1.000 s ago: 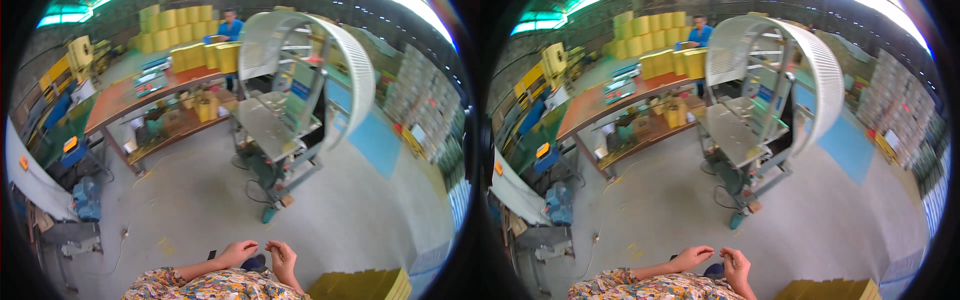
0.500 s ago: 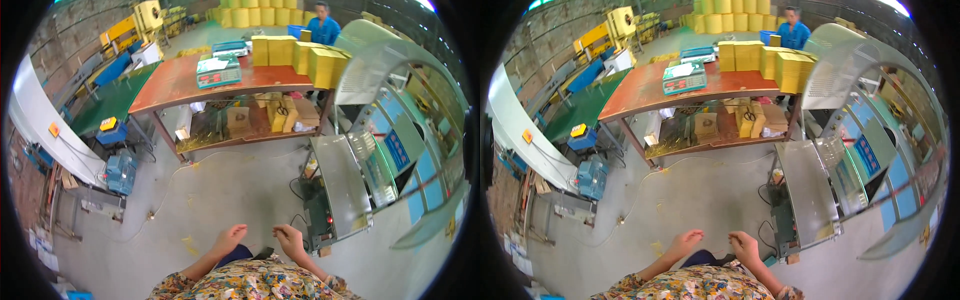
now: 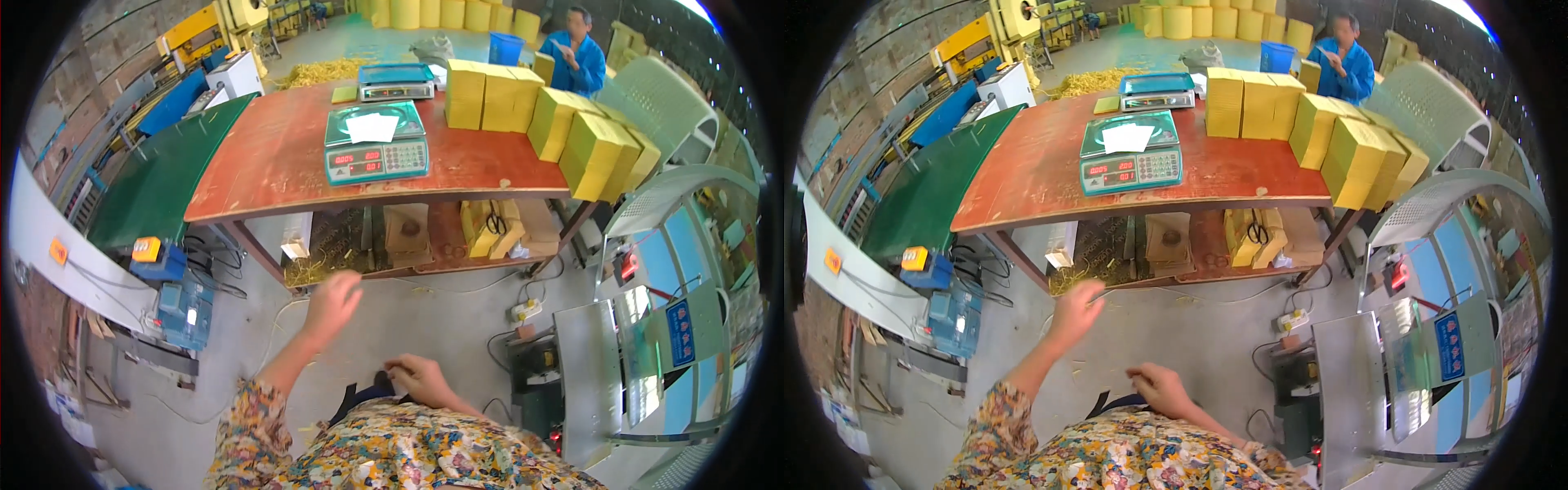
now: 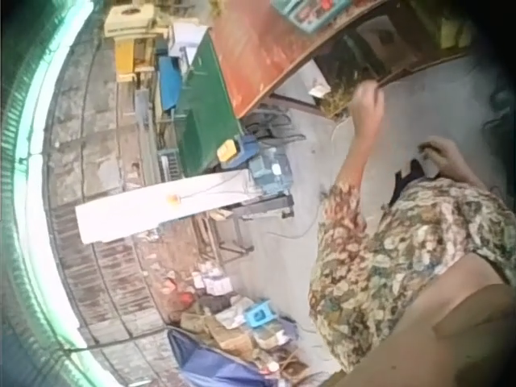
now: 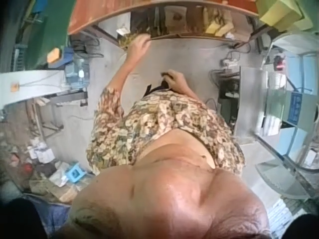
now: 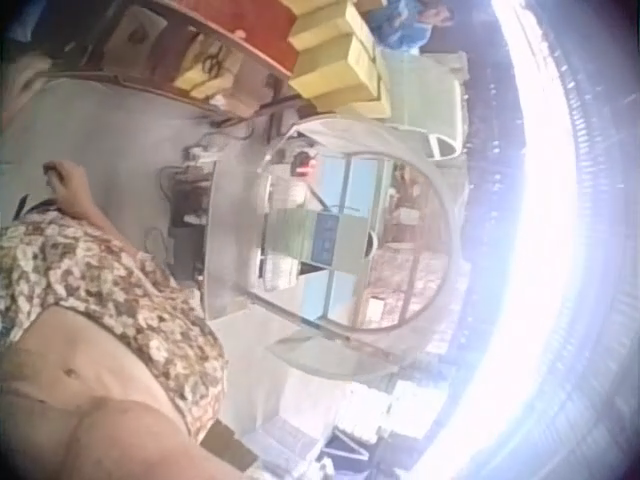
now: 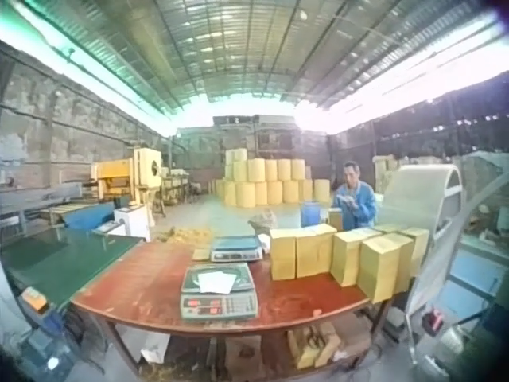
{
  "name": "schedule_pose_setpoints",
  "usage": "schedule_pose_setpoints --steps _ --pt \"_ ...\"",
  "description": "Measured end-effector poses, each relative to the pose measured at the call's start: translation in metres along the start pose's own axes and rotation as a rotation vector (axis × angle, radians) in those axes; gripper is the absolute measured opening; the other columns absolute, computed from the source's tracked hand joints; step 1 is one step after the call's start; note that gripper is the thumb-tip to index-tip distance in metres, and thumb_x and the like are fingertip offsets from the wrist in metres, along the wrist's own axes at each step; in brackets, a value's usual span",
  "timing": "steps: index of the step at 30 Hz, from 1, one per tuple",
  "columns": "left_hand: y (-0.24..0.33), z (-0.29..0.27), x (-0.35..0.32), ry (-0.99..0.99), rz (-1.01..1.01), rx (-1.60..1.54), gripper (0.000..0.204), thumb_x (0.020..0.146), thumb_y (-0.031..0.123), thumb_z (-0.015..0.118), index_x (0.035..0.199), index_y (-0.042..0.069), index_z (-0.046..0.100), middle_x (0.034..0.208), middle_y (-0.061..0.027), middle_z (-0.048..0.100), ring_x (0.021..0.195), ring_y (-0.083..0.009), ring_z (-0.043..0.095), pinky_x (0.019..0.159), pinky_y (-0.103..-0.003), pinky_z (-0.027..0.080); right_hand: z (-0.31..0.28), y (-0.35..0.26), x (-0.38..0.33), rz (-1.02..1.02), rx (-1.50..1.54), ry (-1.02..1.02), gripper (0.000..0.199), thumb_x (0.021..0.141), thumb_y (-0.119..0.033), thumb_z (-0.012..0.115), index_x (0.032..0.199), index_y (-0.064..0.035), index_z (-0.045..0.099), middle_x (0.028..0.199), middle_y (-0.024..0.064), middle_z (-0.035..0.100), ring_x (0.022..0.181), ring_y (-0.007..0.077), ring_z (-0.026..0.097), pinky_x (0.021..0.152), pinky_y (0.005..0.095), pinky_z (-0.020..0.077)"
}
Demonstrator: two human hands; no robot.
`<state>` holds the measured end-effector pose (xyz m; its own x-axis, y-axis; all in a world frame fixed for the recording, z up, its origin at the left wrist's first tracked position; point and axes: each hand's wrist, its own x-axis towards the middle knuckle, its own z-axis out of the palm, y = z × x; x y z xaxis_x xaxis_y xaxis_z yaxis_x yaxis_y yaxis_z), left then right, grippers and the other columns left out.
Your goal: Weighing and bundling stacks of yellow paper sheets using a strapping machine.
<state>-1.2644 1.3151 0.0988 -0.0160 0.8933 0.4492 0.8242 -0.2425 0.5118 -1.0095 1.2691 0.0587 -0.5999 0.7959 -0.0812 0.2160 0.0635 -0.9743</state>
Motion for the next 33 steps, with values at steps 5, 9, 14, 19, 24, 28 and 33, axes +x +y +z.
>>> schedule_pose_setpoints --steps 5,9,14,19,24,28,33 --pt "-0.058 0.015 0.187 0.093 0.266 0.153 0.032 0.081 0.011 0.071 0.110 0.000 0.065 0.121 -0.0181 0.062 0.114 -0.0350 0.057 0.098 -0.042 0.046 -0.051 0.014 0.079 0.031 0.056 0.159 0.020 0.092 -0.001 0.056 0.108 0.0011 0.066 0.099 0.0102 0.070 0.089 0.0154 0.069 0.078 0.0277 0.0537" --pt "-0.098 0.054 0.298 0.121 0.283 0.288 0.045 0.079 0.014 0.073 0.120 -0.001 0.060 0.128 -0.0197 0.058 0.120 -0.0357 0.054 0.102 -0.042 0.043 -0.091 0.038 0.131 0.148 0.192 0.224 0.018 0.091 -0.004 0.057 0.106 0.0013 0.066 0.092 0.0098 0.071 0.082 0.0154 0.070 0.072 0.0279 0.0539" --pt "-0.143 0.090 0.359 0.118 0.126 0.417 0.045 0.080 0.014 0.073 0.121 0.000 0.061 0.121 -0.0186 0.063 0.112 -0.0334 0.060 0.095 -0.041 0.048 -0.147 0.058 0.217 0.204 0.230 0.120 0.017 0.092 -0.005 0.056 0.103 0.0031 0.066 0.090 0.0096 0.070 0.080 0.0151 0.070 0.071 0.0282 0.0539" --pt "-0.151 0.084 0.373 0.246 0.084 0.318 0.013 0.086 0.012 0.068 0.095 0.003 0.069 0.091 -0.0124 0.070 0.084 -0.0241 0.068 0.075 -0.037 0.053 -0.218 0.028 0.314 0.147 0.167 -0.012 0.018 0.092 -0.005 0.055 0.103 0.0045 0.066 0.092 0.0090 0.070 0.081 0.0120 0.066 0.073 0.0282 0.0539" --pt "-0.136 0.071 0.365 0.373 -0.401 -0.010 0.010 0.091 0.005 0.060 0.097 0.002 0.066 0.087 -0.0124 0.068 0.075 -0.0266 0.066 0.067 -0.035 0.050 -0.235 -0.022 0.402 0.080 0.364 -0.198 0.030 0.097 -0.016 0.056 0.120 0.0031 0.060 0.109 0.0109 0.067 0.091 0.0167 0.066 0.080 0.0310 0.0538" --pt "-0.099 0.072 0.356 0.268 0.225 0.257 0.014 0.087 0.007 0.063 0.099 0.002 0.065 0.110 -0.0128 0.066 0.103 -0.0289 0.064 0.088 -0.039 0.051 -0.221 -0.061 0.449 0.063 0.803 -0.215 0.052 0.098 -0.031 0.057 0.134 0.0031 0.045 0.128 0.0123 0.058 0.107 0.0189 0.061 0.087 0.0345 0.0519" --pt "-0.090 0.077 0.351 -0.116 0.466 0.130 0.032 0.087 0.027 0.067 0.106 0.001 0.064 0.122 -0.0149 0.062 0.116 -0.0326 0.058 0.099 -0.046 0.045 -0.210 -0.045 0.457 0.274 0.893 0.190 0.029 0.093 -0.013 0.061 0.119 0.0007 0.060 0.106 0.0087 0.066 0.095 0.0192 0.065 0.083 0.0353 0.0525"
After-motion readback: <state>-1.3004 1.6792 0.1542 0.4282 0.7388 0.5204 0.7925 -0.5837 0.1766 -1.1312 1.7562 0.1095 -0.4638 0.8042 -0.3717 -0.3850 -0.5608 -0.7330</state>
